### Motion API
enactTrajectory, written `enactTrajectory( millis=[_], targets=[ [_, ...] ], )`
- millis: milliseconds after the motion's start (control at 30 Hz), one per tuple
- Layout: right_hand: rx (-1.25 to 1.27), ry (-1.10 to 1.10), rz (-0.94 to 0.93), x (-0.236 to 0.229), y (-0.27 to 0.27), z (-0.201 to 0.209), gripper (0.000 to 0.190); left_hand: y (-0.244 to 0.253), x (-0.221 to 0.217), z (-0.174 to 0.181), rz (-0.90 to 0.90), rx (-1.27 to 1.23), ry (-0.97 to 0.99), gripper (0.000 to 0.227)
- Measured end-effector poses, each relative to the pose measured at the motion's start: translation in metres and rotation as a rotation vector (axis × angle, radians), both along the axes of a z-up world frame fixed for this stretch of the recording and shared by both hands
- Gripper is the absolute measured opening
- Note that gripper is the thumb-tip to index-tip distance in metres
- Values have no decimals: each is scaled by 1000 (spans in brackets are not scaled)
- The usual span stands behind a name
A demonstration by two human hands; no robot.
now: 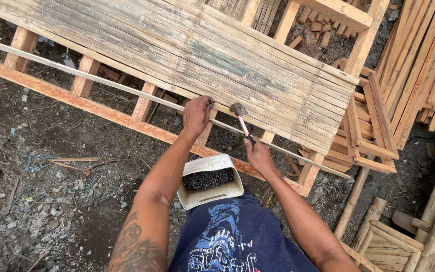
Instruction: The person hammers nails into a wooden pallet frame using a hammer. They repeatedly pick up nails from a container and drive them into the slats to secure them to the frame.
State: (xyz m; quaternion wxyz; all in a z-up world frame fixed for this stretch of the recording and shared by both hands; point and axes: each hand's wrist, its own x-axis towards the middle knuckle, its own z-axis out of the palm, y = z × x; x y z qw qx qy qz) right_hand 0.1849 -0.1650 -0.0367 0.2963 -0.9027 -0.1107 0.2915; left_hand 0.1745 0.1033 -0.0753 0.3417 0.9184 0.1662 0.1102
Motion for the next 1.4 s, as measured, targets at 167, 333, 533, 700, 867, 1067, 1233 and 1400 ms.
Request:
enactTrajectory(
  millis=[167,333,533,700,867,1067,1233,1400],
  targets=[
    [120,0,85,-1,16,15,35,2,14,-10,-35,76,190,16],
    [245,-81,118,5,39,29,24,8,16,-13,-59,91,171,19],
    [48,80,83,11,48,45,23,7,16,-22,-86,138,165,18],
    [225,-149,163,10,44,39,21,7,10,-32,-84,147,142,17],
    [106,-122,65,22,46,19,26,2,12,-28,-50,16,275,19],
    [88,-70,26,16,27,6,32,10,65,-8,1191,-1060,42,91],
    [6,-36,86,20,30,11,36,20,90,3,1333,-1250,152,93],
    [72,-23,56,27,20,24,32,20,94,-34,1380,-1369,47,85]
  ],
)
